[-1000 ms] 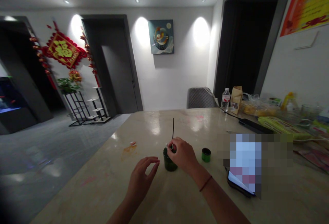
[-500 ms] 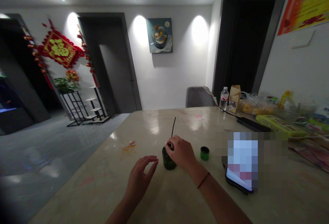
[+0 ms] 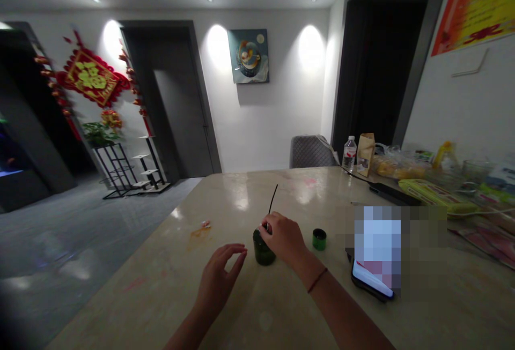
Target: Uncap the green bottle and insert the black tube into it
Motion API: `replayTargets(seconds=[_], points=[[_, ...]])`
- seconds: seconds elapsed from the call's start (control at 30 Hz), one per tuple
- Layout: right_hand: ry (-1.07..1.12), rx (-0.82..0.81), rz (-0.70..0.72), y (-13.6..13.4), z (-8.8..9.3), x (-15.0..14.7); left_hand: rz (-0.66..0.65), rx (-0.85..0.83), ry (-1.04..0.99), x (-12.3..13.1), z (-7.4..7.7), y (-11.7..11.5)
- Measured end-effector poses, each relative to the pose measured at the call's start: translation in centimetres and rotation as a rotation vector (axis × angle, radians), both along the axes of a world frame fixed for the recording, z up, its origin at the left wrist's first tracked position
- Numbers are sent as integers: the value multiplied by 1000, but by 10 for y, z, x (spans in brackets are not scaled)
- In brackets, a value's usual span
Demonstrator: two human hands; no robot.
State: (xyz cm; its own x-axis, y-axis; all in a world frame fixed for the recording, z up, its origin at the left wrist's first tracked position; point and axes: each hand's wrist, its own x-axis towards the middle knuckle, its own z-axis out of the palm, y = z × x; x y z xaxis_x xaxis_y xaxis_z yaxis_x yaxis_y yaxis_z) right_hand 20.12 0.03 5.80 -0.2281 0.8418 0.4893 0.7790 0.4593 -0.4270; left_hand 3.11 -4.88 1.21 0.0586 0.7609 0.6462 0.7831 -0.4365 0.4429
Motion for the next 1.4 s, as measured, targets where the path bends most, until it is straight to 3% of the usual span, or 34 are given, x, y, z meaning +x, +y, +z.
replayTargets(seconds=[0.23,0.4,0.57,0.73,0.87,1.07,1.4], points=[[39,-5,31,-1,2,1,11,-35,-39,-1,0,1],[221,22,64,-2,-2,6,21,-38,-33,-1,0,0],[541,4,48,-2,-35,17,23,-87,-33,-2,-2,1],[759,-216,43,-6,-78,12,6,-129,-21,-1,-3,2],[914,-350,104,-6,-92,-6,3,-178,-27,0,-5,2],[683,-203,30,-5,-93,-22,31,-330,-55,-2,-14,4],[599,-208,-14,13,-85,-24,32,-382,59,2,-13,3]])
